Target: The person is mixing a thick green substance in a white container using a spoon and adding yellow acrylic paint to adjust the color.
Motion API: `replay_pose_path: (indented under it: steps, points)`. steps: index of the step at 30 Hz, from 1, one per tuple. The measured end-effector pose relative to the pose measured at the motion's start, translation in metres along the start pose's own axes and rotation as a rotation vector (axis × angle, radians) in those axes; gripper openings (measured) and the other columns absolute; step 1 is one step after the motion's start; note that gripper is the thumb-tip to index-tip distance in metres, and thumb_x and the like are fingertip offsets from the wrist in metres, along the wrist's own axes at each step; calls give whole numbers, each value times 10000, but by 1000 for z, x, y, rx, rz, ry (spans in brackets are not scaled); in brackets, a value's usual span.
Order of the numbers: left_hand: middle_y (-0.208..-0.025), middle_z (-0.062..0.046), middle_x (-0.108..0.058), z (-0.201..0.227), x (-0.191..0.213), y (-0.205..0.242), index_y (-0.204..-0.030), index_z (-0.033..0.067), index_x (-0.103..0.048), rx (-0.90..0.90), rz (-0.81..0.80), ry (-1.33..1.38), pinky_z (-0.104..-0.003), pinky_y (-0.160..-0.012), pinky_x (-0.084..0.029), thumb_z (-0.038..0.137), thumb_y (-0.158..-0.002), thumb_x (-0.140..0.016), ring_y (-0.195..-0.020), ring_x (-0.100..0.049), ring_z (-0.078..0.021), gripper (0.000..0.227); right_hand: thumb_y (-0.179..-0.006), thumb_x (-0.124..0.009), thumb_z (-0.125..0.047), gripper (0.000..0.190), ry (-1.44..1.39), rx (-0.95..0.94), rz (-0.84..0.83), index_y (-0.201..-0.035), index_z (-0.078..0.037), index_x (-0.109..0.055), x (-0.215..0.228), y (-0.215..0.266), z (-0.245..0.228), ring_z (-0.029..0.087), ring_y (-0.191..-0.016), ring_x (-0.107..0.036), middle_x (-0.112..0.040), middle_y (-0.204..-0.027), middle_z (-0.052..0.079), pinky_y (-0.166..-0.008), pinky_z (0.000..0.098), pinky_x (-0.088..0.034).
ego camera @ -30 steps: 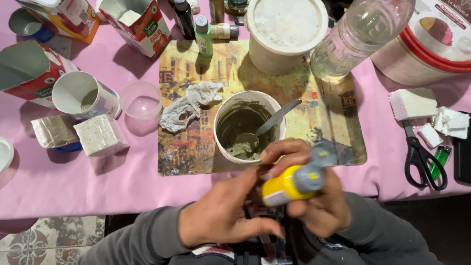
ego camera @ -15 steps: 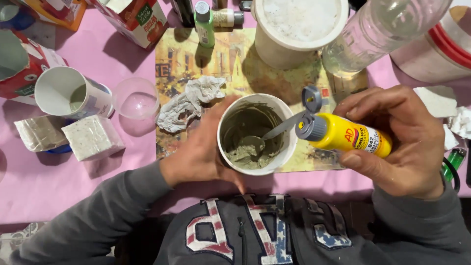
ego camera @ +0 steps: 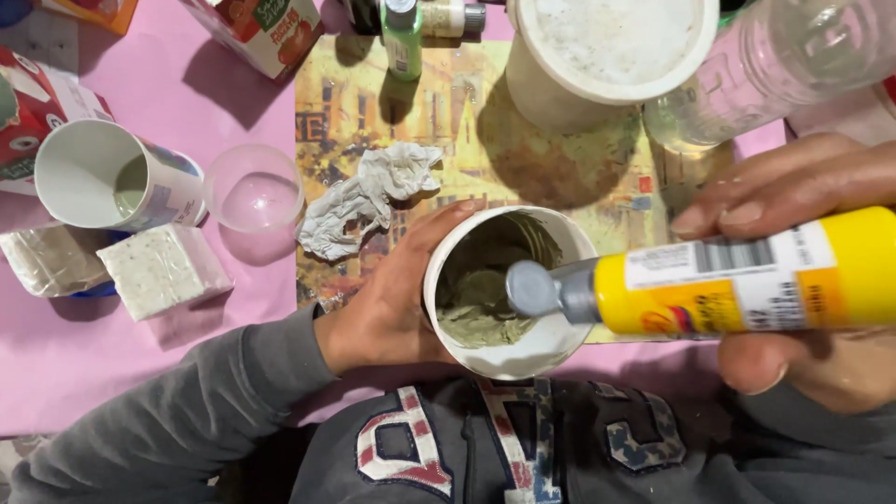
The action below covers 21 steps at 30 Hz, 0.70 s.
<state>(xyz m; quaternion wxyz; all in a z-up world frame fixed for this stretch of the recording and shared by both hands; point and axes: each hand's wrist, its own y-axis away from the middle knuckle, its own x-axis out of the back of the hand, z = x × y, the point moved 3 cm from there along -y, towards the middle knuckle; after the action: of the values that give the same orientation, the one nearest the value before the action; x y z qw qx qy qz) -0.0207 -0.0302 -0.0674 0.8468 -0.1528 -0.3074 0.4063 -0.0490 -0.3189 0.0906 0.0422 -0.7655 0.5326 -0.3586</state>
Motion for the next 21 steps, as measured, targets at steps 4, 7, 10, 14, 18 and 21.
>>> replay_pose_path:
  steps: [4,7,10,14,18,21]
  points:
    - [-1640,-193,-370,0,-2,2,-1603,39,-245,46,8,66,-494,-1326,-327,343,-721,-989,-1576,-369,-396,1193,-909,-745,-417,556,-28,-71,-92,-1308,-84,-548,-2,-13,-7,233,-1010,-652,-566,-1180,149,-884,311,-605]
    - [-1624,-205,-376,1,-4,1,-1594,22,-256,79,-40,117,-492,-1308,-315,332,-693,-989,-1559,-365,-410,1202,-866,-788,-386,579,-38,-58,-211,-1305,-99,-545,0,1,14,222,-972,-700,-629,-1134,148,-860,307,-610]
    - [-1620,-201,-380,1,-3,-2,-1575,20,-274,86,-52,94,-452,-1298,-321,353,-672,-996,-1544,-385,-370,1203,-800,-851,-341,629,-48,-30,-389,-1301,-121,-540,-4,7,23,205,-914,-774,-723,-1064,147,-824,300,-619]
    - [-1642,-163,-409,-6,-5,-1,-1625,-3,-248,179,-82,378,-426,-1355,-291,290,-734,-962,-1577,-401,-303,1179,-842,-811,-384,588,65,-30,-236,-1266,-72,-547,-24,-12,6,202,-929,-767,-711,-1066,138,-827,286,-618]
    - [-1642,-157,-385,-11,-8,3,-1638,-20,-188,223,-96,486,-419,-1359,-242,288,-742,-950,-1576,-372,-296,1216,-896,-761,-438,576,210,-30,-36,-1221,-9,-556,-40,-26,-11,200,-949,-758,-695,-1068,128,-831,271,-618]
    - [-1606,-155,-390,-6,-5,-1,-1599,-10,-251,149,-126,244,-422,-1342,-235,278,-679,-982,-1551,-373,-292,1209,-940,-724,-503,591,94,-6,149,-1249,-27,-559,-36,-13,1,194,-944,-700,-634,-1052,81,-845,275,-594]
